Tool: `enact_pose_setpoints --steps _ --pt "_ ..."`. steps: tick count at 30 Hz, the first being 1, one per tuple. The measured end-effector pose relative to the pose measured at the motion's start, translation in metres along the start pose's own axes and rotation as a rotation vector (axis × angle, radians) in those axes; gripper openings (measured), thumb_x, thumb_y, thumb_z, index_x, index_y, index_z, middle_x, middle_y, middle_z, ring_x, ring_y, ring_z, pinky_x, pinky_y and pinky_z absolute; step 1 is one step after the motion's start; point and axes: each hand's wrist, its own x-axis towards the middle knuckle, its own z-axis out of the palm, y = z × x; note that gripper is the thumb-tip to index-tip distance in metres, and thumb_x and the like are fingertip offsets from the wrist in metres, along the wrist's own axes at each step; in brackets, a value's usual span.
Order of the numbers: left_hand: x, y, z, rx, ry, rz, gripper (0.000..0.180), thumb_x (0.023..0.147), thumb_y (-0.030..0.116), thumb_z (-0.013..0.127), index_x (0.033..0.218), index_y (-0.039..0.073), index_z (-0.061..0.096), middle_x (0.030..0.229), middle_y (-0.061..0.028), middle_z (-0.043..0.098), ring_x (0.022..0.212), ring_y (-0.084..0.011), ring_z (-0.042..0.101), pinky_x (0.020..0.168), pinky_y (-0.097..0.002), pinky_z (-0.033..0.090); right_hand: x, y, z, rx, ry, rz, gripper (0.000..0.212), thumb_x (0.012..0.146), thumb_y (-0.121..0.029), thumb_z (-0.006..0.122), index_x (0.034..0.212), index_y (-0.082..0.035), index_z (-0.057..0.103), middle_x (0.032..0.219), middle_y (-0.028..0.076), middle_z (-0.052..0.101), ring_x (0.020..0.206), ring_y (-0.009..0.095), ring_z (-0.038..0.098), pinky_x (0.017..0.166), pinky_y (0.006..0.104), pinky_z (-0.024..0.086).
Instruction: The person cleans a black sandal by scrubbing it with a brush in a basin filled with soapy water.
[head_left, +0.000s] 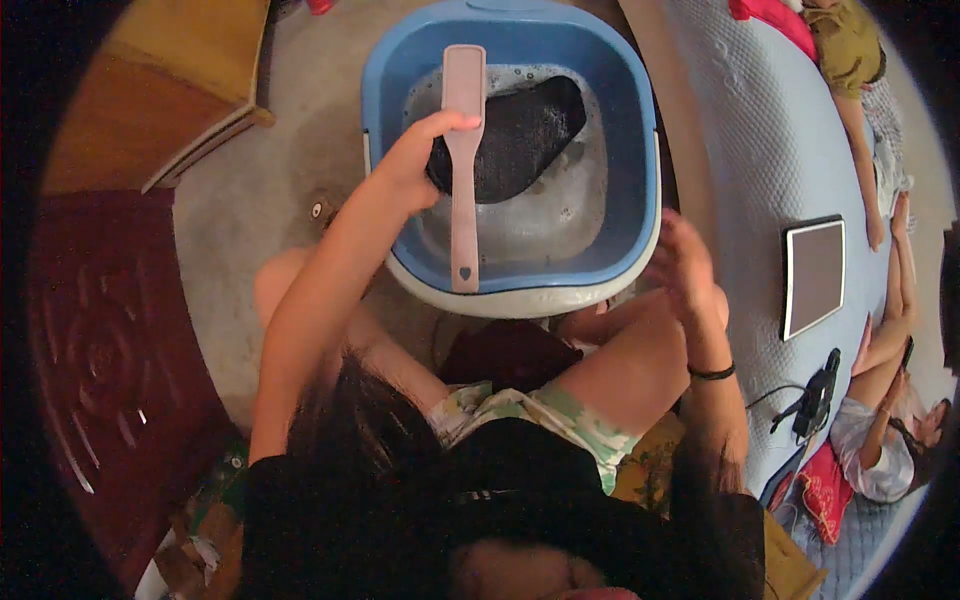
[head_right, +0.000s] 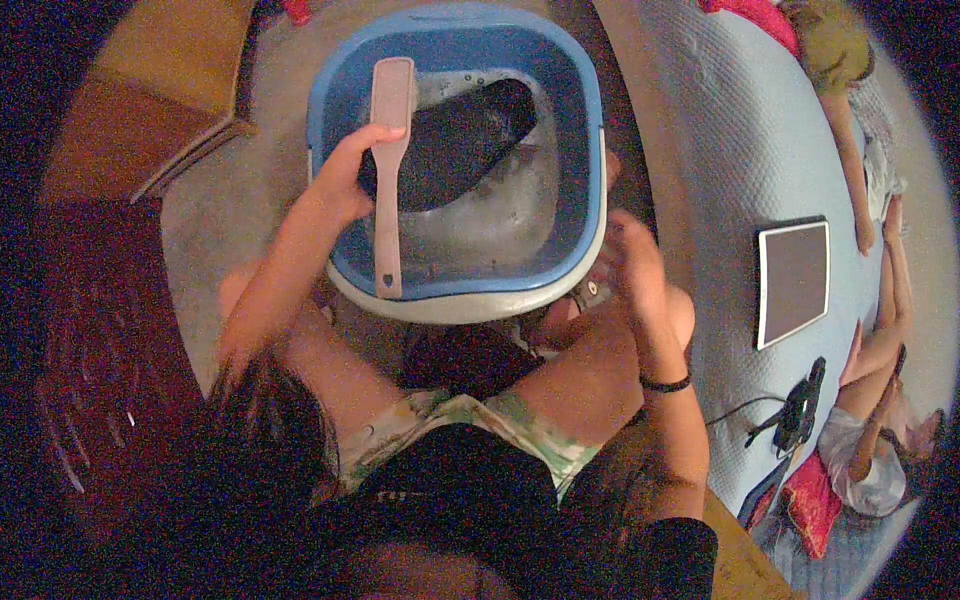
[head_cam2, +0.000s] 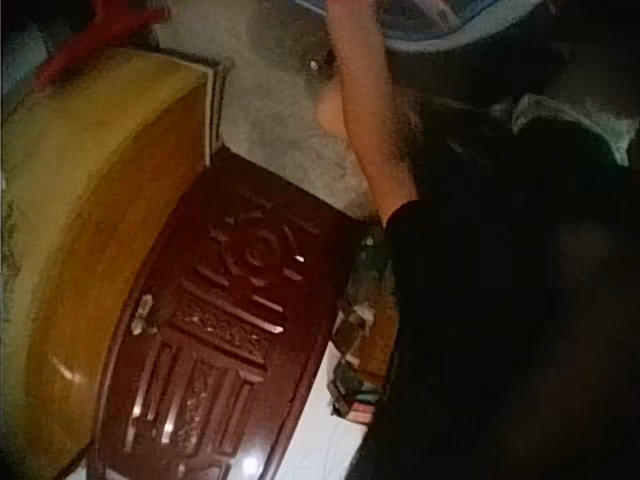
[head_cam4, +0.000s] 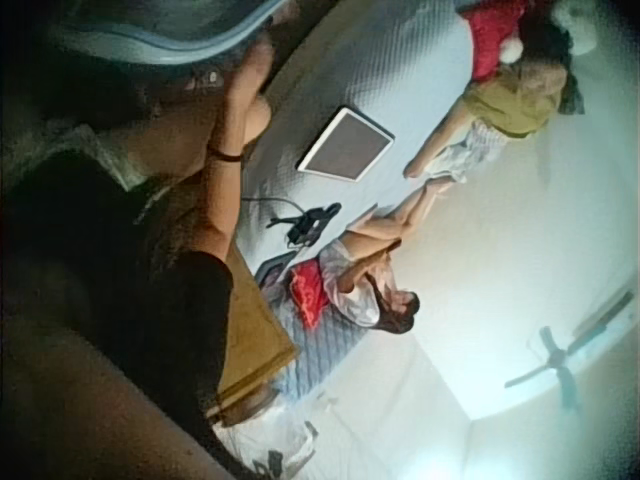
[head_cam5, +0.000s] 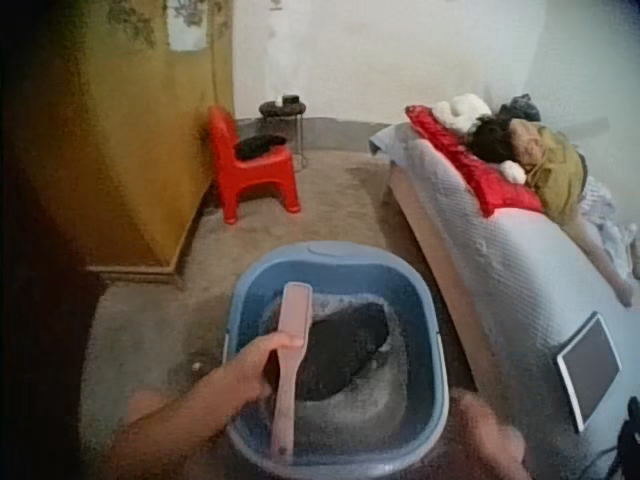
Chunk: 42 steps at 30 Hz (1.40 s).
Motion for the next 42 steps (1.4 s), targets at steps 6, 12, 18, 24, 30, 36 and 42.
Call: enact_pose_setpoints --steps 6,12,18,24,30,36,42 --pt "0.012 -0.002 0.001 0.032 -0.053 0.032 0.042 0.067 0.024 0.065 0.103 0.004 0.053 0.099 -0.0083 0.057 0.090 -0.0205 0.055 0.081 -0.0364 0.043 -0.001 -0.016 0.054 -1.050 0.235 -0.508 0.070 0.086 -0.030 0.050 0.134 0.003 0.011 0.127 0.030 0.034 0.112 0.043 0.042 0.090 0.0404 0.040" --pt "0.018 -0.002 -0.005 -0.013 -0.140 0.033 0.040 0.070 0.024 0.065 0.105 0.006 0.054 0.097 -0.0071 0.058 0.089 -0.0232 0.056 0.080 -0.0402 0.044 0.002 -0.008 0.060 -1.289 0.324 -0.522 0.077 0.084 -0.027 0.052 0.134 0.003 0.002 0.120 0.034 0.038 0.097 0.047 0.050 0.082 0.0446 0.045" --pt "0.016 -0.001 0.003 0.003 -0.108 0.075 0.037 0.069 0.023 0.066 0.101 0.007 0.057 0.096 -0.0069 0.059 0.088 -0.0232 0.056 0.080 -0.0390 0.044 0.004 -0.010 0.058 -1.408 0.361 -0.509 0.083 0.081 -0.031 0.056 0.134 0.004 0.002 0.115 0.035 0.040 0.090 0.045 0.054 0.077 0.0437 0.048" --pt "0.023 0.004 -0.010 0.009 -0.102 0.099 0.046 0.067 0.020 0.066 0.107 0.004 0.052 0.104 -0.0106 0.055 0.096 -0.0252 0.053 0.085 -0.0422 0.042 -0.004 -0.036 0.078 -1.587 0.261 -0.340 0.093 0.077 -0.037 0.061 0.129 0.014 0.003 0.105 0.033 0.049 0.085 0.044 0.057 0.073 0.0422 0.049" --pt "0.020 0.001 0.000 0.016 -0.028 0.159 0.044 0.067 0.020 0.065 0.106 0.004 0.052 0.103 -0.0109 0.055 0.095 -0.0255 0.053 0.083 -0.0432 0.043 0.002 -0.055 0.065 -1.716 0.094 -0.286 0.092 0.077 -0.037 0.060 0.128 0.016 0.006 0.084 0.030 0.058 0.078 0.040 0.060 0.068 0.0414 0.049" --pt "0.020 0.003 -0.003 0.017 -0.044 0.162 0.041 0.067 0.022 0.065 0.103 0.004 0.053 0.099 -0.0094 0.057 0.091 -0.0243 0.054 0.080 -0.0425 0.044 0.002 -0.061 0.052 -1.622 0.013 -0.311 0.084 0.079 -0.030 0.059 0.132 0.009 0.006 0.083 0.028 0.058 0.078 0.040 0.059 0.070 0.0410 0.047" --pt "0.014 -0.004 0.000 -0.048 0.029 0.126 0.040 0.068 0.022 0.064 0.102 0.004 0.053 0.095 -0.0091 0.058 0.089 -0.0235 0.055 0.079 -0.0373 0.045 -0.004 -0.051 0.036 -1.402 -0.031 -0.369 0.084 0.079 -0.026 0.060 0.135 0.000 0.003 0.088 0.030 0.056 0.082 0.040 0.058 0.073 0.0409 0.045"
